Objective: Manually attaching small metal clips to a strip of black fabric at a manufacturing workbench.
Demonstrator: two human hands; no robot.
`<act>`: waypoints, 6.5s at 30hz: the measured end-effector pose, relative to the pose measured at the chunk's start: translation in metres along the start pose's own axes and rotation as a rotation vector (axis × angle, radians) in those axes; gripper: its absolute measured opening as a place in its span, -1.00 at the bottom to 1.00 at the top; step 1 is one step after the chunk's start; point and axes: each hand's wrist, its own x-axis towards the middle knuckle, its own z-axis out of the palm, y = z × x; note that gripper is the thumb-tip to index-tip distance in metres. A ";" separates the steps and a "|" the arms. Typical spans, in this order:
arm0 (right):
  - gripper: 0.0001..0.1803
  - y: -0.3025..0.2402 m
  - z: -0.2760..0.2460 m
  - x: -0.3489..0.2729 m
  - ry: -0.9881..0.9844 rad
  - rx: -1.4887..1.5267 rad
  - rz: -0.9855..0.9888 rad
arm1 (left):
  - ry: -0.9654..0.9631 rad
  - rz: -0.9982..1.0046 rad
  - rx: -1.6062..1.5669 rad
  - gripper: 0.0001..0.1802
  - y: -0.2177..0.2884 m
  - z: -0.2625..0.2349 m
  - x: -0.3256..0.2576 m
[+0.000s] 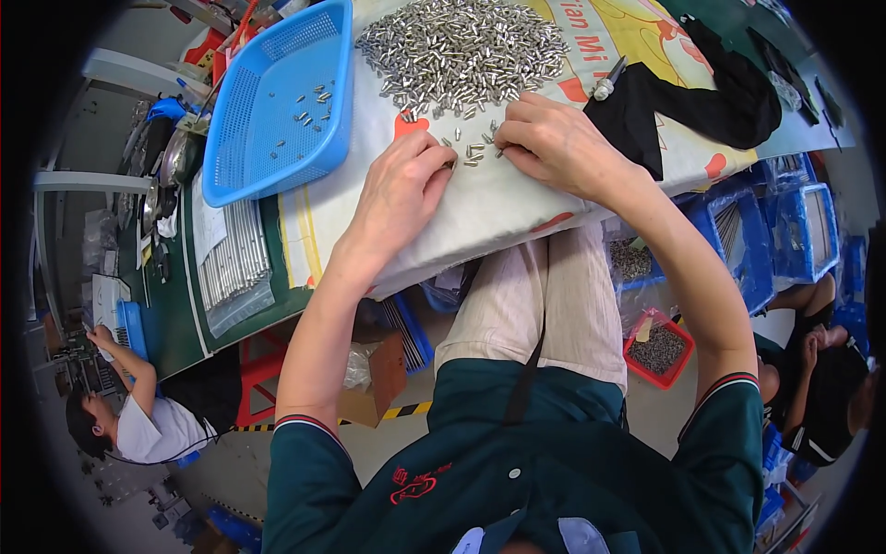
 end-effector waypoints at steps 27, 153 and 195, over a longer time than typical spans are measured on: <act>-0.93 -0.024 0.008 0.009 0.014 -0.171 0.014 | 0.112 -0.042 0.029 -0.83 0.000 -0.008 -0.006; -0.88 -0.018 0.024 0.007 0.694 0.512 0.396 | 0.307 -0.288 -0.869 -0.78 0.015 0.036 0.037; -0.64 -0.011 -0.014 0.022 0.048 0.734 0.708 | -0.078 -0.709 -1.725 -0.72 -0.001 0.017 0.035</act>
